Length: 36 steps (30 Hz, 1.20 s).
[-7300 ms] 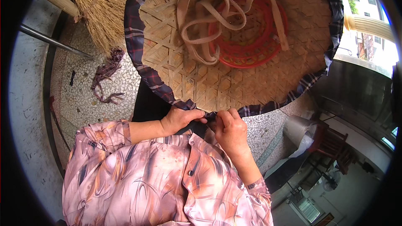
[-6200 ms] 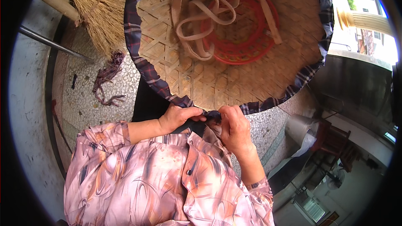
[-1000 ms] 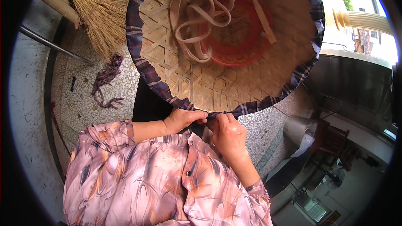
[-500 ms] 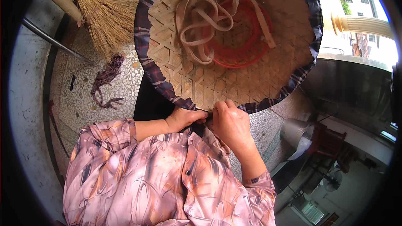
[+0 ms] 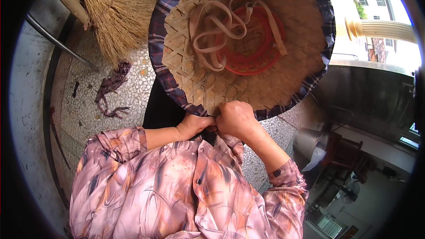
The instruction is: Sewing a fabric trim onto the edge of a straw hat using a needle and thread.
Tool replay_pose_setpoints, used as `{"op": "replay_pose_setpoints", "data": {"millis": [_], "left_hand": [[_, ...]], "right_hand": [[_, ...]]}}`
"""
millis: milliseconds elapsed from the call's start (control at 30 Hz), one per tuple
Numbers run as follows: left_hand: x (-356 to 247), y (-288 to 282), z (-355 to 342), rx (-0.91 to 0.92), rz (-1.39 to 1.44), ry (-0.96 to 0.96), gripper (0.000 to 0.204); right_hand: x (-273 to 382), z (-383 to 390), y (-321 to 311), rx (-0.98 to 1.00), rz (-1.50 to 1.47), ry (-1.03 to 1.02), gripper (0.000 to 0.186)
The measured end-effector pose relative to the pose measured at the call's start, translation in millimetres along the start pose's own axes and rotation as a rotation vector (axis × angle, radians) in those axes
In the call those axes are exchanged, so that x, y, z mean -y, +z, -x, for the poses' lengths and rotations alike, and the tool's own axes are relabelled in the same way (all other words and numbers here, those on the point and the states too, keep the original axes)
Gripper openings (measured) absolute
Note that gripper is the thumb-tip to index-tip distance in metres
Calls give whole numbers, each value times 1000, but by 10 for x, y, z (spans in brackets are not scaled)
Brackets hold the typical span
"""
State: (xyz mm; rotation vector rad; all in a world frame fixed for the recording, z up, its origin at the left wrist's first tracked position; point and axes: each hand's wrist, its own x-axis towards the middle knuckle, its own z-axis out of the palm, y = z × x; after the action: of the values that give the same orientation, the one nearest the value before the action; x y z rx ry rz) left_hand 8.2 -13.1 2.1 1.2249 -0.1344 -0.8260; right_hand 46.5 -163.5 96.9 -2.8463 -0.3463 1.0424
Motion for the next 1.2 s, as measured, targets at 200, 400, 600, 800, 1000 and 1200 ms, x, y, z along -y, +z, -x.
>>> {"op": "replay_pose_setpoints", "data": {"millis": [200, 400, 600, 800, 1000, 1200], "left_hand": [[-12, 77, -19, -97, 249, -165, 13], [50, 36, -41, -67, 322, -230, 18], [16, 22, -32, -110, 425, -175, 12], [92, 16, -30, -94, 326, -233, 14], [137, -16, -33, -68, 256, -300, 19], [102, -18, -21, -74, 325, -359, 18]], "right_hand": [[-109, -70, 164, -381, -358, -81, 23], [-193, -129, -239, 12, -1656, 81, 5], [-135, 24, -448, 17, -1814, -122, 15], [2, 256, -787, -284, -1817, -482, 18], [41, 269, -1061, -504, -1700, -783, 17], [83, 101, -1039, -690, -1448, -773, 19]]}}
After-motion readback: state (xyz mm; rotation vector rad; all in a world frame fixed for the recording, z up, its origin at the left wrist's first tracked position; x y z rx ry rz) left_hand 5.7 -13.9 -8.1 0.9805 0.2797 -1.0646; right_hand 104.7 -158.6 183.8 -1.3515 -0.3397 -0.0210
